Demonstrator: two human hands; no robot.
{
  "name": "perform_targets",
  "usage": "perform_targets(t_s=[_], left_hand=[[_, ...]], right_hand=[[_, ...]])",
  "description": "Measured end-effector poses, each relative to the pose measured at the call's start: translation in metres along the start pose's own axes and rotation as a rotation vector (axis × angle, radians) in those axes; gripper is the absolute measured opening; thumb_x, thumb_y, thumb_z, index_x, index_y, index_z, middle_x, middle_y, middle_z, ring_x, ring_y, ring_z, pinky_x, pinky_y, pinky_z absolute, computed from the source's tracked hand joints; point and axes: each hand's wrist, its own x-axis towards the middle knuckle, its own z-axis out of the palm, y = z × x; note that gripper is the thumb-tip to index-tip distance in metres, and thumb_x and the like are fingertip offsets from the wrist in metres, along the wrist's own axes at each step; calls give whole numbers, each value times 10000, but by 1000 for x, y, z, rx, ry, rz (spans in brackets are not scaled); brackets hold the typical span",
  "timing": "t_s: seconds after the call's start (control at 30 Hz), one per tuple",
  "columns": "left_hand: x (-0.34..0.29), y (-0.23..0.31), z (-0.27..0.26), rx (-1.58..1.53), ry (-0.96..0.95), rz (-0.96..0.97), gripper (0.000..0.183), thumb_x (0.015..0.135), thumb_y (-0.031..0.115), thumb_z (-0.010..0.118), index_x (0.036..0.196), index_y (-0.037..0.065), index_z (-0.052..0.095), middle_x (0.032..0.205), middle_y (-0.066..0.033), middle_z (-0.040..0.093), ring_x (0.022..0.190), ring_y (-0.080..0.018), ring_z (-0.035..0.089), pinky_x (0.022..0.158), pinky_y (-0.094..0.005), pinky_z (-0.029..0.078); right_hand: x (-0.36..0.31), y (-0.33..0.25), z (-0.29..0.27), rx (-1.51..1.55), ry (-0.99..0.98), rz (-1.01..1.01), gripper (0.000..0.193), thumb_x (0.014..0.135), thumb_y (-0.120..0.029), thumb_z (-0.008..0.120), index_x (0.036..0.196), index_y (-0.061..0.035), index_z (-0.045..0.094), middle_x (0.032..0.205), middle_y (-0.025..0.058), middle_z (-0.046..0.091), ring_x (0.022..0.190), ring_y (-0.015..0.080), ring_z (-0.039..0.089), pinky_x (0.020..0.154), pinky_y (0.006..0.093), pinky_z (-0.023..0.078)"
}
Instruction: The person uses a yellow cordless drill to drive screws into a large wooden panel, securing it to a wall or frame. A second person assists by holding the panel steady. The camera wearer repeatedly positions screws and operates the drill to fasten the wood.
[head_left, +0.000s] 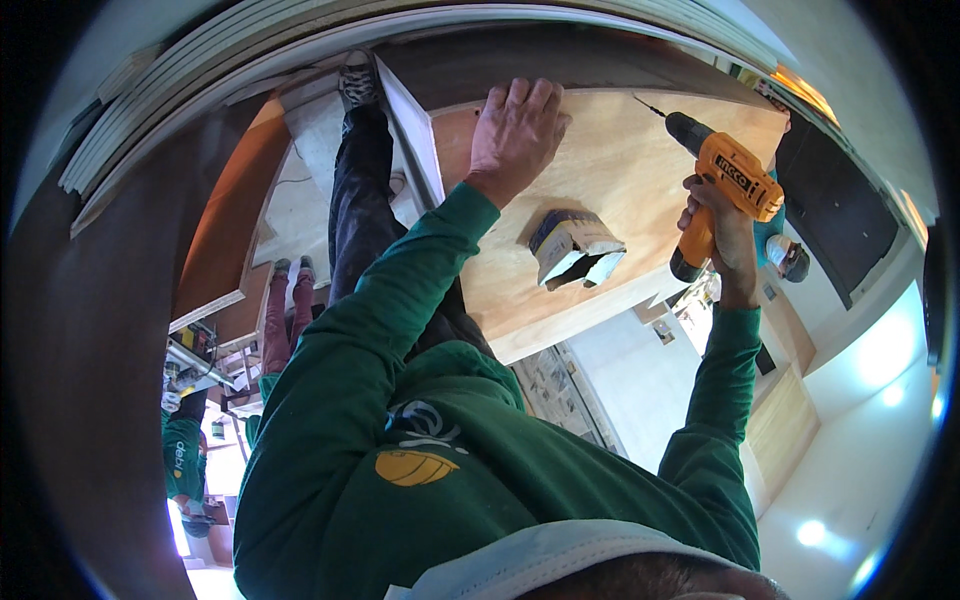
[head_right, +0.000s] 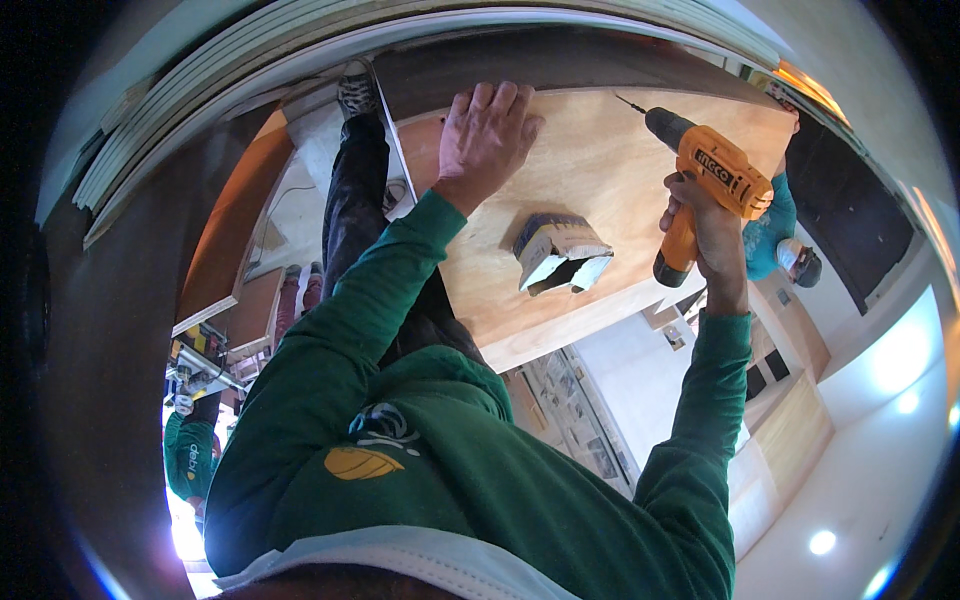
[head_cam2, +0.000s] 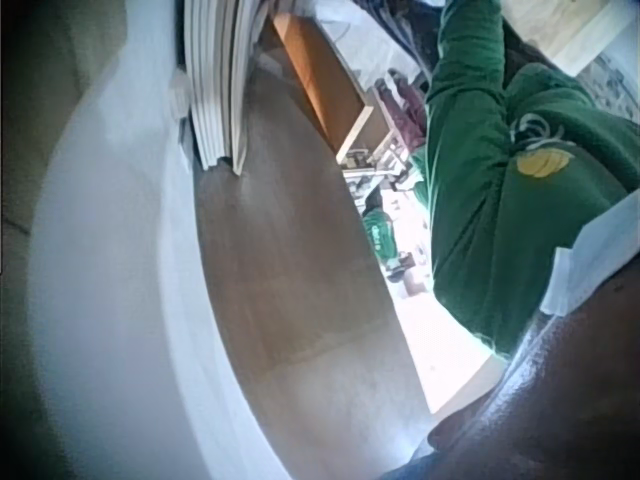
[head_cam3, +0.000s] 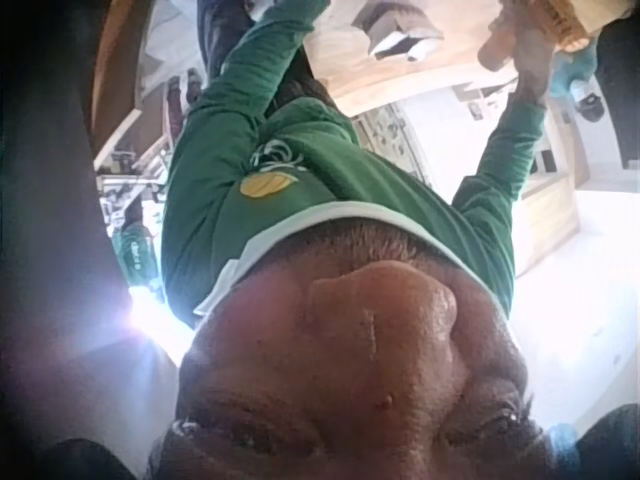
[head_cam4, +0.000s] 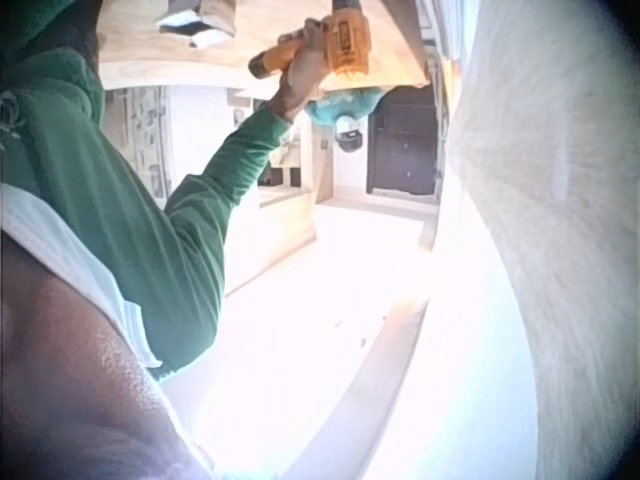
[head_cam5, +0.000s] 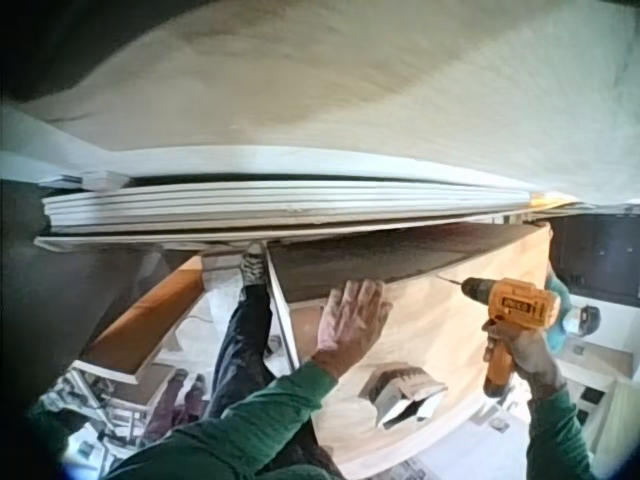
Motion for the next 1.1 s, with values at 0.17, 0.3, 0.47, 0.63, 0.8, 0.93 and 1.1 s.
perform_targets(t_s=[0.17, 0.3, 0.47, 0.63, 0.8, 0.93, 1.1], left_hand=[[-1, 0, 2, 5, 31, 7, 390, 1005, 349, 650, 1242, 42, 689, 1146, -79, 593, 1066, -263, 557, 926, -432, 469], [-1, 0, 2, 26, 22, 4, 407, 993, 366, 666, 1256, 55, 686, 1146, -74, 594, 1071, -257, 561, 919, -434, 469], [-2, -3, 5, 26, 64, -2, 412, 968, 387, 698, 1257, 94, 691, 1150, -59, 599, 1093, -253, 569, 920, -441, 465], [13, 22, -13, 98, -195, -81, 390, 966, 369, 696, 1203, 59, 696, 1142, -81, 608, 1119, -268, 566, 953, -445, 453], [70, 54, 14, -23, 6, 28, 385, 958, 264, 662, 1250, 13, 652, 1172, -132, 662, 1167, -310, 632, 979, -467, 514], [113, 63, 27, -98, -90, 96, 417, 910, 157, 596, 1288, -15, 633, 1206, -177, 707, 1166, -314, 681, 981, -471, 544], [81, 52, 33, -103, -572, 64, 524, 949, 226, 617, 1398, -39, 573, 1300, -222, 703, 1252, -370, 669, 1036, -539, 545]], right_hand=[[-2, -2, 4, 5, -1, -31, 344, 911, -78, 725, 1225, 33, 641, 941, 82, 681, 679, 142, 652, 593, 311, 595], [-2, -3, 4, 21, -6, -25, 354, 918, -77, 725, 1244, 31, 639, 945, 85, 682, 695, 146, 651, 603, 323, 589], [-2, -1, 8, 18, 19, -44, 347, 927, -69, 733, 1245, 36, 638, 942, 87, 685, 705, 155, 651, 607, 339, 575], [-2, 5, 8, 37, 14, -57, 265, 916, -87, 760, 1145, 7, 666, 929, 78, 681, 720, 152, 651, 610, 334, 576], [-2, 6, 4, 32, 14, -38, 263, 906, -136, 786, 1113, -28, 665, 872, 52, 644, 722, 144, 635, 615, 329, 556], [-4, 3, 6, 84, -38, -48, 272, 911, -145, 793, 1123, -42, 657, 852, 26, 619, 717, 138, 626, 628, 313, 552], [-5, 6, 0, 131, -50, -16, 317, 923, -148, 777, 1187, -25, 650, 912, 36, 641, 746, 135, 638, 655, 308, 572]])
